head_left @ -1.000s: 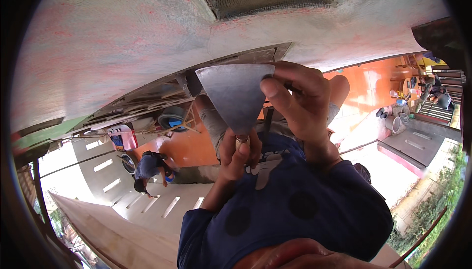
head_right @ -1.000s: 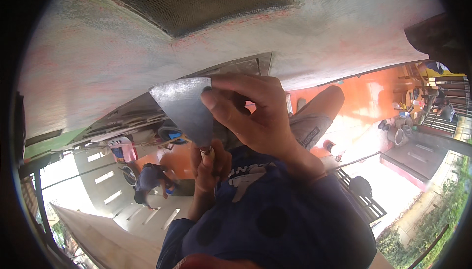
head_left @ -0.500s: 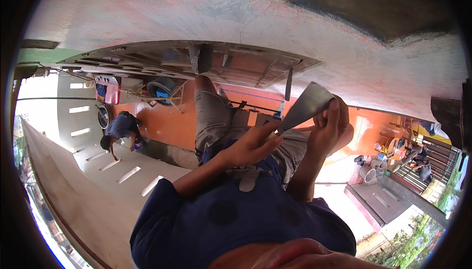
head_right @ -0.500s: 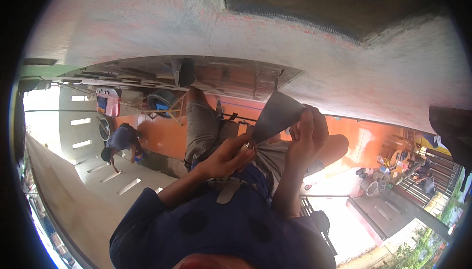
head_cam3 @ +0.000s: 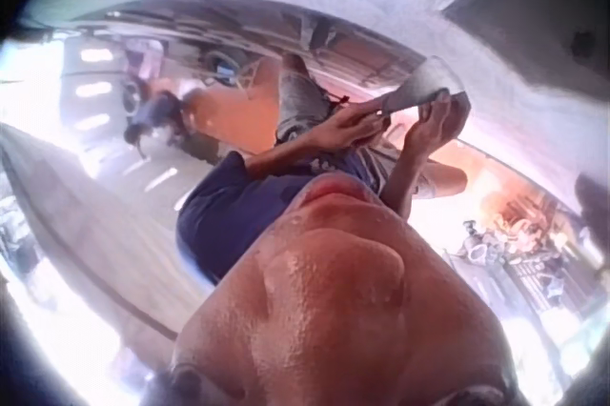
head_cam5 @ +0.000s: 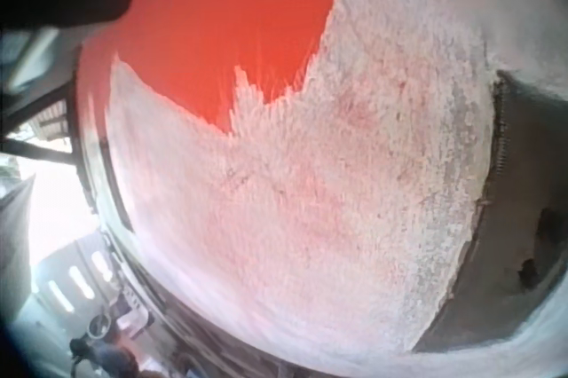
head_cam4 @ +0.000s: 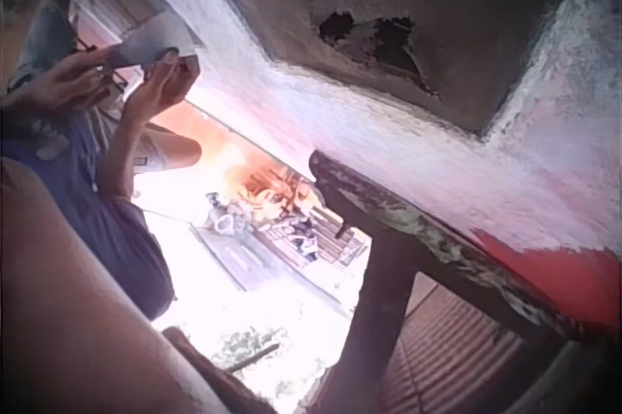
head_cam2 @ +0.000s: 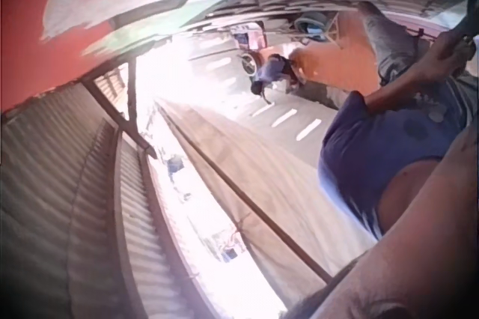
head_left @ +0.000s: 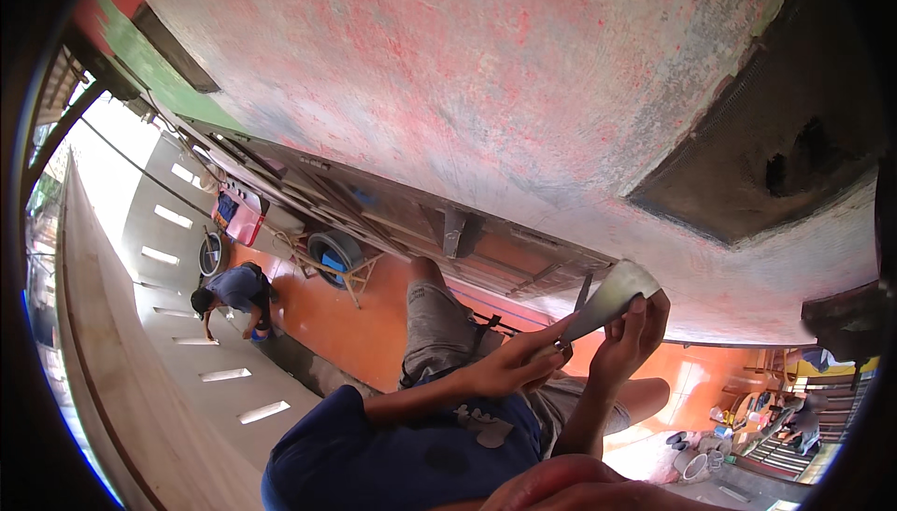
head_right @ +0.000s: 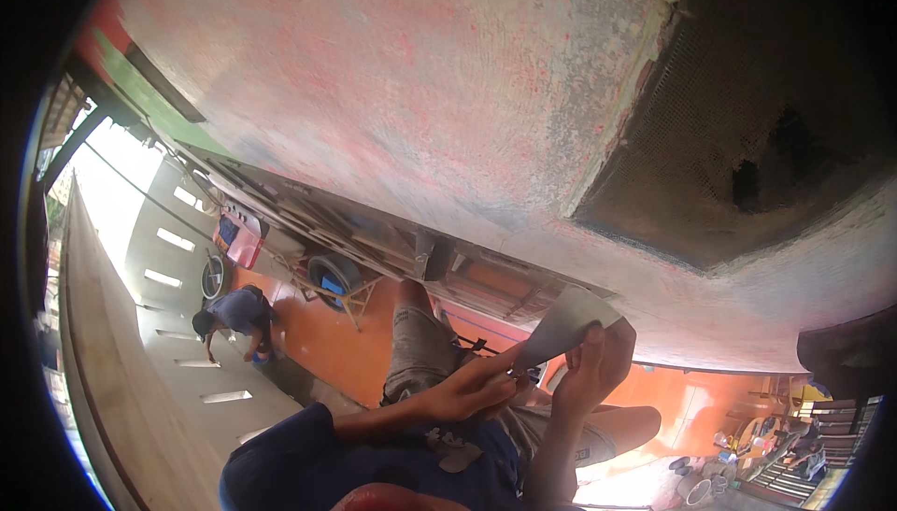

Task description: The person uses a metal scraper to remove old paint and plaster from a ceiling surface. They repeatedly scrape a rectangular area and surrounding painted sections, working from a standing position on a scaffold or ladder. A second person is visible in the background cleaning the floor.

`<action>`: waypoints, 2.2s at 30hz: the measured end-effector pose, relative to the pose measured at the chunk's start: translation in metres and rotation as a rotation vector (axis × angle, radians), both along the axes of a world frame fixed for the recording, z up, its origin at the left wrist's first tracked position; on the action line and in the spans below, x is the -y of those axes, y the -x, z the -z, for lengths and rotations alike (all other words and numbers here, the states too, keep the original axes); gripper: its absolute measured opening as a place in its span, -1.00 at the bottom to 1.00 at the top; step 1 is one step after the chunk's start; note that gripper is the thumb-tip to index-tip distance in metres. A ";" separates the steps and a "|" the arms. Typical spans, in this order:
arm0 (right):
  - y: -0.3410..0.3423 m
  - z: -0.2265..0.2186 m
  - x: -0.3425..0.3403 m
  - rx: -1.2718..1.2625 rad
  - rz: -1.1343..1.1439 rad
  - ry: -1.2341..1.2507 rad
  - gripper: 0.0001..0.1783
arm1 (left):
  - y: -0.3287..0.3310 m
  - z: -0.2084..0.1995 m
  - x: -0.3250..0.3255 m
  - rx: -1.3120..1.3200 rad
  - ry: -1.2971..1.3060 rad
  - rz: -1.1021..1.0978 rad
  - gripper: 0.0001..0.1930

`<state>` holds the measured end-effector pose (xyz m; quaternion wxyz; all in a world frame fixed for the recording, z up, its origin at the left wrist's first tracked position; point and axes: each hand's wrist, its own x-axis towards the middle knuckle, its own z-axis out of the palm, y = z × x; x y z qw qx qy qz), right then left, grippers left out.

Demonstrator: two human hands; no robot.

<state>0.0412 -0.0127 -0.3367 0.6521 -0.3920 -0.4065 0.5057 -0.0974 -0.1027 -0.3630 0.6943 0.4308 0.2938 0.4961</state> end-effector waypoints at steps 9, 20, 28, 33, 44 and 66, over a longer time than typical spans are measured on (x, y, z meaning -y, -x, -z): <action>0.121 -0.111 -0.024 0.162 -0.494 -0.418 -0.69 | 0.070 -0.084 -0.011 0.279 -0.297 -0.219 -0.35; 0.193 -0.209 -0.048 0.151 -0.456 -0.724 -0.85 | 0.079 -0.150 -0.060 -0.229 -0.816 -1.234 0.04; 0.201 -0.219 -0.033 0.104 -0.538 -0.580 -0.89 | 0.068 -0.190 -0.037 0.251 -0.507 -0.916 0.27; 0.202 -0.220 -0.028 0.171 -0.503 -0.496 -0.71 | 0.083 -0.193 -0.043 -0.057 -0.690 -1.032 0.10; 0.207 -0.224 -0.035 0.191 -0.414 -0.692 -0.81 | 0.085 -0.197 -0.038 -0.005 -0.753 -0.929 0.08; 0.209 -0.231 -0.035 0.255 -0.420 -0.593 -0.78 | 0.079 -0.186 -0.040 -0.345 -0.902 -1.157 -0.07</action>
